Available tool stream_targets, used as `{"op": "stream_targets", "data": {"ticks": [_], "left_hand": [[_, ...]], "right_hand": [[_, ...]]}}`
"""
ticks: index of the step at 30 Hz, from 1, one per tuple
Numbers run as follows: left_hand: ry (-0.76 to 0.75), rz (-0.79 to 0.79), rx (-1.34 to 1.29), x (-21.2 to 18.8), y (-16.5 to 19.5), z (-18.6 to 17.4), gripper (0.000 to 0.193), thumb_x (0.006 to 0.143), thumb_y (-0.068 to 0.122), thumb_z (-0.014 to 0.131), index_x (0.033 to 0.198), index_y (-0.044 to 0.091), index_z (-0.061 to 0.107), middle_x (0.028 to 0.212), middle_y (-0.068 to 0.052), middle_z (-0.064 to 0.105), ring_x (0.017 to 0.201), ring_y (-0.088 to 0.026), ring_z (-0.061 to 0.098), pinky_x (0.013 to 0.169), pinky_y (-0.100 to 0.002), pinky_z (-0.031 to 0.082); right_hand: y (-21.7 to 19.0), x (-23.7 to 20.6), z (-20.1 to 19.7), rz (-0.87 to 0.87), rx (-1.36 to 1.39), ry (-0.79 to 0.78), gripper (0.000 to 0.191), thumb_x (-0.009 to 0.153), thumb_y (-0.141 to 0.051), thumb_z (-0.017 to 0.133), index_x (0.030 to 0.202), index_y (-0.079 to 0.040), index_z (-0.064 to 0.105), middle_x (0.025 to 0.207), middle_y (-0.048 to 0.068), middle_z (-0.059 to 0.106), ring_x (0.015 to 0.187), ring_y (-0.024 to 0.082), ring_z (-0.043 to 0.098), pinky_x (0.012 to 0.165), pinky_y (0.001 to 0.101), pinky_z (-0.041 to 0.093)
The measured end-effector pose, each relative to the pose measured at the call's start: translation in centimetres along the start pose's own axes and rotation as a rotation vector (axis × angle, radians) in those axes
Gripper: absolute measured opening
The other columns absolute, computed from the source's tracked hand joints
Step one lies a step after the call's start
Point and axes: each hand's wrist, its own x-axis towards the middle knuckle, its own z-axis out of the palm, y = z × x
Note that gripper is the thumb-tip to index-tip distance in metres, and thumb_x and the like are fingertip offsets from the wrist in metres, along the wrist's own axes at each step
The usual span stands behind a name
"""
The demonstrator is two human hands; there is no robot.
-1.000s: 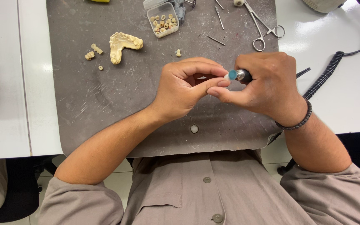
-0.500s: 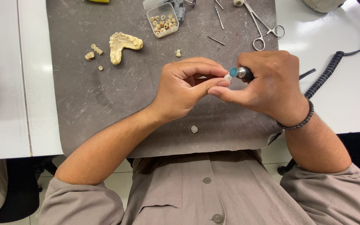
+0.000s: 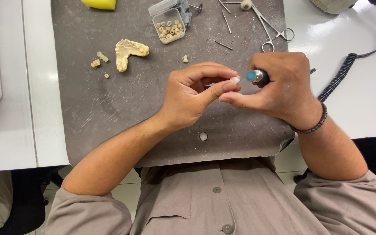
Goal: The person holds a small white dental crown in one hand and a rotary grinding tool in the other, grinding and shaping the crown's surface. They periodically rotate the crown to work different sides, briefly set it down, and resume grinding, with a plaster dental model and loose teeth on the work mat nearby.
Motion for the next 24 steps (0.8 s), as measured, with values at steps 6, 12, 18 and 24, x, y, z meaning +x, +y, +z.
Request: {"op": "stream_targets", "data": {"ticks": [6, 12, 18, 24], "left_hand": [[-0.003, 0.033, 0.078, -0.18, 0.00, -0.02, 0.015, 0.103, -0.001, 0.072, 0.118, -0.002, 0.072, 0.120, -0.013, 0.072, 0.110, -0.018, 0.073, 0.101, -0.031, 0.066], [-0.002, 0.002, 0.073, -0.10, 0.05, -0.02, 0.015, 0.102, 0.000, 0.071, 0.117, -0.002, 0.072, 0.119, -0.013, 0.073, 0.109, -0.018, 0.075, 0.099, -0.030, 0.066], [-0.014, 0.002, 0.138, -0.03, 0.43, -0.01, 0.013, 0.104, 0.001, 0.070, 0.117, -0.001, 0.073, 0.115, -0.013, 0.075, 0.107, -0.019, 0.076, 0.096, -0.030, 0.068], [-0.027, -0.057, 0.067, 0.03, 0.63, 0.02, 0.016, 0.105, 0.003, 0.068, 0.119, -0.003, 0.071, 0.110, -0.015, 0.077, 0.106, -0.019, 0.077, 0.097, -0.031, 0.068]], "right_hand": [[-0.25, 0.24, 0.35, -0.012, -0.021, -0.029, 0.071, 0.077, -0.064, 0.091, 0.062, -0.010, 0.048, 0.053, 0.002, 0.040, 0.046, 0.017, 0.043, 0.047, 0.0325, 0.032], [-0.51, 0.35, 0.45, 0.019, 0.009, -0.076, 0.063, 0.082, -0.058, 0.089, 0.060, -0.013, 0.052, 0.051, -0.001, 0.043, 0.044, 0.014, 0.043, 0.044, 0.0322, 0.031], [-0.74, 0.27, 0.38, -0.002, -0.019, -0.069, 0.063, 0.081, -0.059, 0.090, 0.061, -0.012, 0.052, 0.052, 0.000, 0.044, 0.046, 0.014, 0.044, 0.044, 0.0318, 0.031], [-0.62, 0.36, 0.24, -0.009, -0.041, -0.019, 0.065, 0.081, -0.061, 0.090, 0.064, -0.012, 0.052, 0.053, 0.000, 0.044, 0.046, 0.013, 0.045, 0.045, 0.0301, 0.033]]}}
